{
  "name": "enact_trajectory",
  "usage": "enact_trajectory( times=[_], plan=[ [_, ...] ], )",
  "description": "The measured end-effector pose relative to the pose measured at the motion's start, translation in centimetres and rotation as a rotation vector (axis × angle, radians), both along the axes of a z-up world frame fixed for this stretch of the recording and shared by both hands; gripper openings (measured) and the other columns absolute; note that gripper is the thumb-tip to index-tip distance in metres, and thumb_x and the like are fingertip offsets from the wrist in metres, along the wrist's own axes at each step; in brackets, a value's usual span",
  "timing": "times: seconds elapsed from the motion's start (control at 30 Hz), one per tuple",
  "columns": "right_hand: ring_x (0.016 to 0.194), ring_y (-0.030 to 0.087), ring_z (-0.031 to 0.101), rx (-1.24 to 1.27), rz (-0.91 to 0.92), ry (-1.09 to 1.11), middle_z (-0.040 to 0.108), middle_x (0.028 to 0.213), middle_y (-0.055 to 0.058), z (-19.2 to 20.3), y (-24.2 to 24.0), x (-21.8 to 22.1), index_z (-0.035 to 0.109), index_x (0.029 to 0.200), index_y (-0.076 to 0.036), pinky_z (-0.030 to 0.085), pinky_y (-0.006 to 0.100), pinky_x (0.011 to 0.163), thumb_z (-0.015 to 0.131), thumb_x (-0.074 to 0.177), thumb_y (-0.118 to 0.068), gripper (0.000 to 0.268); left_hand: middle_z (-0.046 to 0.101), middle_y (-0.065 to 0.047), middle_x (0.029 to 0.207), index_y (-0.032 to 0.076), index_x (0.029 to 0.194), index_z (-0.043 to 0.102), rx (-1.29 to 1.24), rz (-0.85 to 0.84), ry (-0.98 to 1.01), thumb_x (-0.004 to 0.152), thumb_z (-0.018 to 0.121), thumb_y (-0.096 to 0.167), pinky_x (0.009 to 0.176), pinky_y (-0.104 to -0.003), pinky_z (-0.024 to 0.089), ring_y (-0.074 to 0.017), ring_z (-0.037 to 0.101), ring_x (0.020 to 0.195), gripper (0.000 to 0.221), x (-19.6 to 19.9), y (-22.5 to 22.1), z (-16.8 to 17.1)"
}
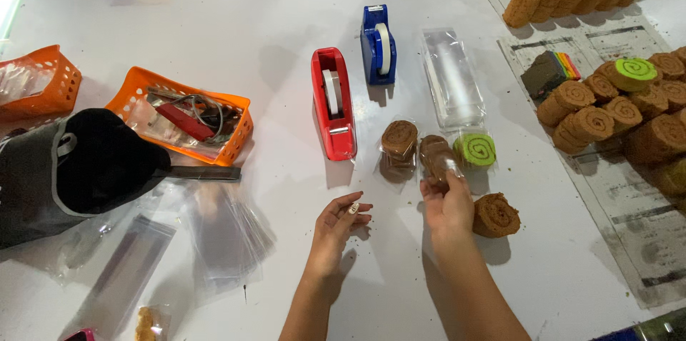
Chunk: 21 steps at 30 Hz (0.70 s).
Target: The person wraps individual slices of green and brown cake rolls in plastic film, securing each with a piece of tape from a dispenser, and places them onto the table.
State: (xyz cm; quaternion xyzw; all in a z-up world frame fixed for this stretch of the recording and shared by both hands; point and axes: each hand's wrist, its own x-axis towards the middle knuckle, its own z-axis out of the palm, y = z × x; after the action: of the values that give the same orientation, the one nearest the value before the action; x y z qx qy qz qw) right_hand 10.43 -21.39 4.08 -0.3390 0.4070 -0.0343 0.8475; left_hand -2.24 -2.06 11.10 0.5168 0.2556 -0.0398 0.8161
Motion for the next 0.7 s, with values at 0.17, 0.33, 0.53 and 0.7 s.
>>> enact_trajectory(
  times=[0.17, 0.33, 0.53, 0.7],
  plan=[
    [0.103, 0.041, 0.071, 0.225, -0.185, -0.103, 0.065, 0.113, 0.026, 1.7, 0.3, -1.1, 0.056, 0.121, 0.013, 0.067, 0.047, 0.098, 0.061, 0.100, 0.003, 0.024, 0.075, -0.018, 0.117, 0.003, 0.131, 0.070, -0.023, 0.020, 0.071, 0.094, 0.058, 0.016, 0.082, -0.035, 0.054, -0.0234, 0.068, 0.093, 0.041, -0.4, -0.5, 3.4],
    [0.143, 0.044, 0.050, 0.334, -0.098, -0.133, 0.052, 0.153, 0.026, 1.8, -0.5, -3.9, 0.053, 0.131, 0.006, 0.045, 0.056, 0.121, 0.047, 0.102, -0.010, 0.034, 0.076, -0.020, 0.114, 0.000, 0.132, 0.069, -0.034, 0.017, 0.007, 0.093, 0.063, 0.016, 0.071, -0.036, 0.055, -0.0242, 0.070, 0.089, 0.043, 0.2, -0.1, 0.3],
    [0.160, 0.043, 0.023, 0.435, 0.001, -0.213, 0.026, 0.172, 0.029, 1.9, -1.2, -2.6, 0.022, 0.163, 0.008, 0.027, 0.062, 0.127, 0.044, 0.105, -0.026, 0.070, 0.074, -0.020, 0.116, 0.002, 0.134, 0.067, -0.028, -0.030, -0.033, 0.097, 0.061, 0.018, 0.077, -0.037, 0.057, -0.0238, 0.069, 0.093, 0.041, 0.3, 0.3, -1.7],
    [0.158, 0.046, 0.026, 0.455, 0.102, -0.219, 0.029, 0.170, 0.033, 0.2, -1.8, -3.8, 0.025, 0.160, 0.013, 0.031, 0.064, 0.126, 0.046, 0.106, -0.028, 0.071, 0.075, -0.023, 0.111, 0.001, 0.130, 0.070, -0.031, 0.011, -0.037, 0.096, 0.061, 0.014, 0.070, -0.036, 0.057, -0.0252, 0.071, 0.089, 0.038, 0.5, -0.2, -1.0]
  ],
)
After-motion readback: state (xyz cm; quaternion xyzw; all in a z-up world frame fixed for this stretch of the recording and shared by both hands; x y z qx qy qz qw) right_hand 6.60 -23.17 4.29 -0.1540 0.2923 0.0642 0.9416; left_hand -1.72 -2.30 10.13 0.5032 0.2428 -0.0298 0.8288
